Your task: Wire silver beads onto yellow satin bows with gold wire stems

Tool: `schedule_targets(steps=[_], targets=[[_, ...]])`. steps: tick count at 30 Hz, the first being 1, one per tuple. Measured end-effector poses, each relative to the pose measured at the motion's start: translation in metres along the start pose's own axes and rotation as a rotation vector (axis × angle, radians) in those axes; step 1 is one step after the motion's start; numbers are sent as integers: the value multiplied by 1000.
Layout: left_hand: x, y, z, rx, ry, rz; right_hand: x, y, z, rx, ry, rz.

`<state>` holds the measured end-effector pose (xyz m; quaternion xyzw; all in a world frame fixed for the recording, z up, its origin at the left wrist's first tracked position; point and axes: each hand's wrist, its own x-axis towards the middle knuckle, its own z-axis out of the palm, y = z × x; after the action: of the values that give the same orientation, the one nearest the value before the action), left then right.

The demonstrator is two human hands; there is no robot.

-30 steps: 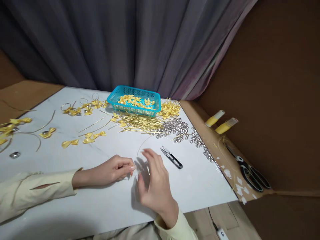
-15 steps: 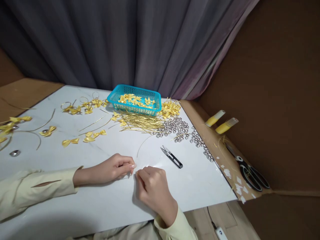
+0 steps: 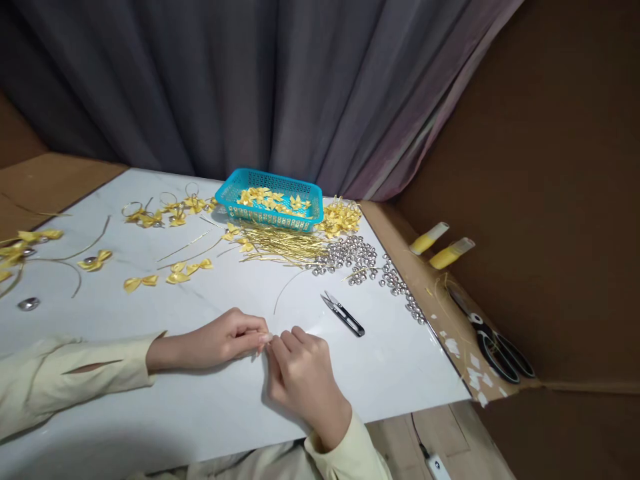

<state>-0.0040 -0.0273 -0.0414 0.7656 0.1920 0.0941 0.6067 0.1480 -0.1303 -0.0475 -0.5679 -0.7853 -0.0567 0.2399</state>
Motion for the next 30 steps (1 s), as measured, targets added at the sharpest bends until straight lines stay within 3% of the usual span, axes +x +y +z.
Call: schedule_targets(steps=[5, 15, 20, 24, 27, 30], targets=[[-1, 2, 1, -11, -20, 4, -2, 0, 1, 12, 16, -73], [0, 0, 5, -252, -38, -122, 1, 1, -3, 32, -13, -88], [0, 5, -2, -195, -230, -80, 2, 0, -14, 52, -25, -74], [-1, 9, -5, -184, -348, -68, 6, -7, -28, 7, -161, -16], [-2, 9, -4, -101, -307, -73, 8, -8, -42, -26, -298, 59], [-1, 8, -3, -135, -264, -97, 4, 10, -52, -27, -338, 178]])
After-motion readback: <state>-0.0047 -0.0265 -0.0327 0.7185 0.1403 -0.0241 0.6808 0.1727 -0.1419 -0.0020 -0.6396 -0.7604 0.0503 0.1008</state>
